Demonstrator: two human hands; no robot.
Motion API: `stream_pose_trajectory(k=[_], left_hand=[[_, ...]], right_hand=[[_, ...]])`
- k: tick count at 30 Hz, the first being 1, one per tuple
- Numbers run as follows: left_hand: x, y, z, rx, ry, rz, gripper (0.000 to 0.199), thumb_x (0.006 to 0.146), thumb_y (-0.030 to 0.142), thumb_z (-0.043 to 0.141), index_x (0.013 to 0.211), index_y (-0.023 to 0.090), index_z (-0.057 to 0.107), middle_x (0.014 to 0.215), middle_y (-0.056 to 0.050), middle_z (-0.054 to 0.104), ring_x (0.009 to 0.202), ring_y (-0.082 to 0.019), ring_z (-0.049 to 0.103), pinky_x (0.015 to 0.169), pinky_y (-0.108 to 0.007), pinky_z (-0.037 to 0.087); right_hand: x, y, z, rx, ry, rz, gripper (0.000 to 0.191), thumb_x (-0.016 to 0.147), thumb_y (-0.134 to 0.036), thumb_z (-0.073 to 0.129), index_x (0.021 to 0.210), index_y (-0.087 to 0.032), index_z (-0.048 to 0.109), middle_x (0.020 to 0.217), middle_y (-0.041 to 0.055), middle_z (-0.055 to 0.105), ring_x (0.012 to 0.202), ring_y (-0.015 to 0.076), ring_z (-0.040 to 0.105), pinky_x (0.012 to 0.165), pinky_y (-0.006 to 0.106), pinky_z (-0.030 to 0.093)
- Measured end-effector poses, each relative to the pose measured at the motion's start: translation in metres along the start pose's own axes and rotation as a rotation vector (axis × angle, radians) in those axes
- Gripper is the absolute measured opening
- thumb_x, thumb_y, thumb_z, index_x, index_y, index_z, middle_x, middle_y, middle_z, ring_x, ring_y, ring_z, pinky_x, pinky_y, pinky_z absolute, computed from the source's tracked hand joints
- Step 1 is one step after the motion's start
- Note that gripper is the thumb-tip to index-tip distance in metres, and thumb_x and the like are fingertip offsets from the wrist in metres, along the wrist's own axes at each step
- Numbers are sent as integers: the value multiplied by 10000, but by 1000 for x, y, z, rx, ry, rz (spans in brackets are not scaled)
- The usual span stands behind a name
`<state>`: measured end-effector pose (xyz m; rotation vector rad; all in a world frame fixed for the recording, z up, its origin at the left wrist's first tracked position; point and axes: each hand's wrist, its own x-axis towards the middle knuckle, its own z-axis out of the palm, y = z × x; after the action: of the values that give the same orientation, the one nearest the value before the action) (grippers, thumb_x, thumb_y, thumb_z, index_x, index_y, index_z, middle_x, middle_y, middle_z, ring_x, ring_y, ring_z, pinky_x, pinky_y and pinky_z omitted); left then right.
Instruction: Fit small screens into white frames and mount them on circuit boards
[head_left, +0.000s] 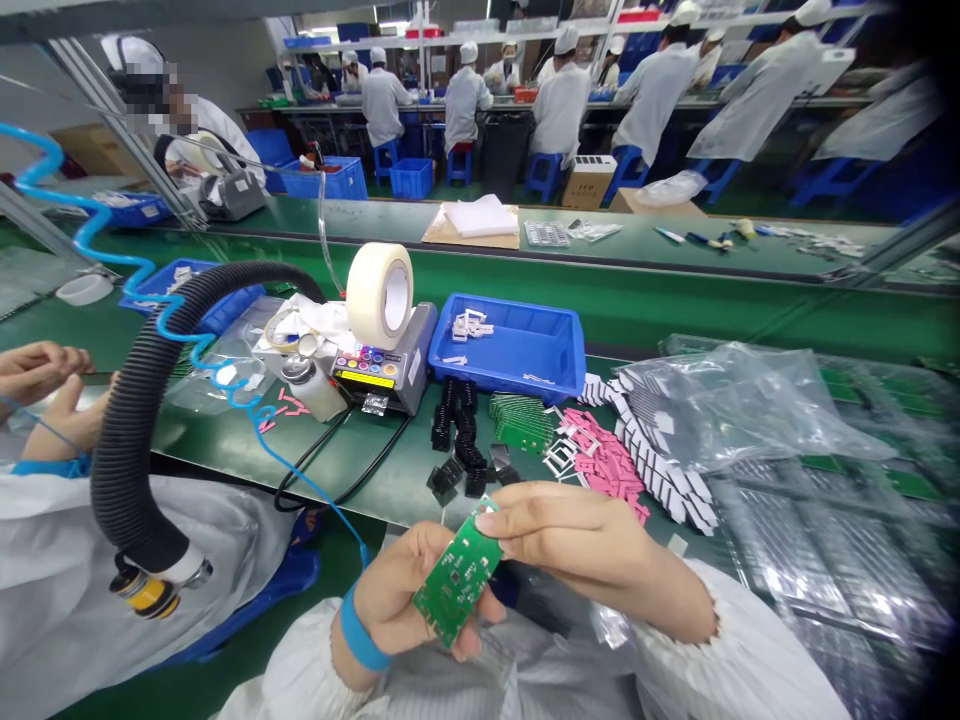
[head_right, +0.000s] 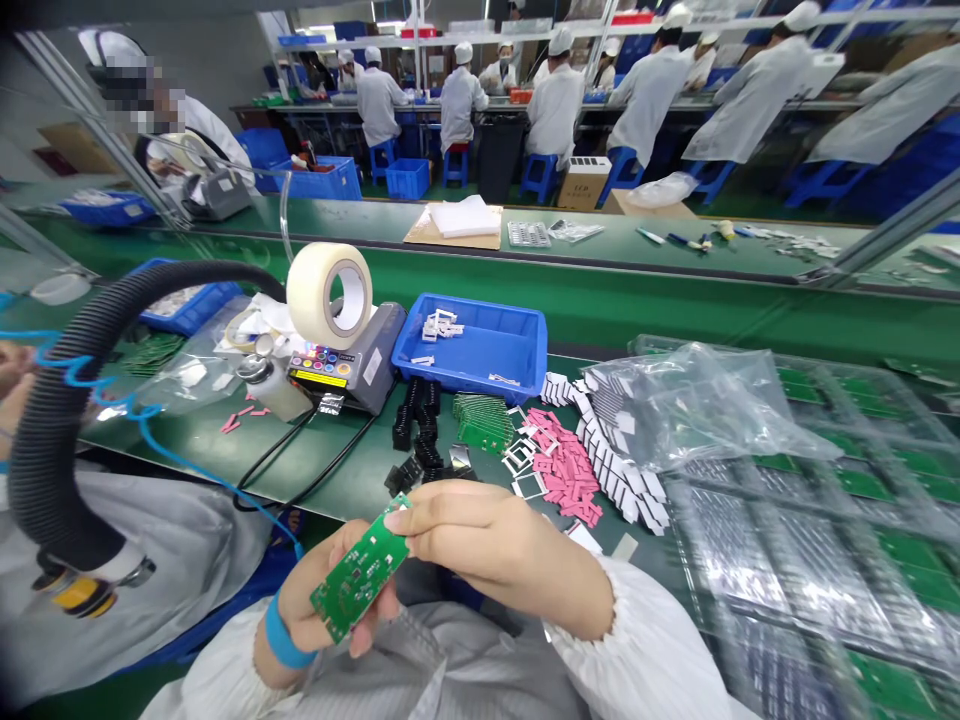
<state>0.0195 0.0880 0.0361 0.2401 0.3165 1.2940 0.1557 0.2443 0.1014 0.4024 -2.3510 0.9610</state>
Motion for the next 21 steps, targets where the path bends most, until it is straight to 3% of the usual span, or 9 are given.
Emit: stream_pose_trajectory(k=[5,8,10,12,14,17,21], left_hand=[[1,-3,3,-48,57,-28,403,697,457,681,901,109,691,825,-120,749,610,-169,699,504,-197,539],[5,-3,9,-76,99,3,336,690,363,722,936,136,689,801,-75,751,622,-152,697,561,-211,549],[10,0,12,-61,179,72,317,670,308,750,937,147,695,823,-51,748,678,-141,697,642,-215,549],[17,2,14,-18,270,166,321,647,281,770,934,157,701,880,-45,740,755,-137,690,707,-211,533],[25,3,16,27,329,264,300,648,263,770,923,164,705,886,-41,730,780,-124,670,718,-196,509],[39,1,17,69,383,330,296,679,242,745,967,195,694,899,-31,714,802,-118,643,758,-211,488],[59,1,22,96,404,326,452,681,200,736,1116,249,626,960,-24,695,903,-159,630,921,-326,450]], right_hand=[[5,2,-8,-38,-109,-9,154,879,-33,494,946,-92,619,1031,99,682,1063,158,579,969,277,482],[10,3,-12,-63,-131,44,171,912,-89,461,971,-125,618,1128,101,648,1080,149,580,936,258,490],[14,0,-11,-155,-4,174,147,924,-198,479,966,-152,613,1127,101,646,1038,155,604,871,264,515],[16,-7,-6,-272,99,369,188,883,-343,551,937,-171,604,994,83,677,905,173,642,749,282,538],[18,-14,2,-379,51,526,259,802,-404,640,929,-181,602,850,51,676,777,190,641,639,296,524],[19,-18,15,-511,-100,612,227,735,-284,694,921,-183,612,823,47,675,746,210,629,604,300,491],[17,-6,13,-581,-91,652,183,708,-140,615,886,-182,622,791,50,678,747,207,616,600,279,460]])
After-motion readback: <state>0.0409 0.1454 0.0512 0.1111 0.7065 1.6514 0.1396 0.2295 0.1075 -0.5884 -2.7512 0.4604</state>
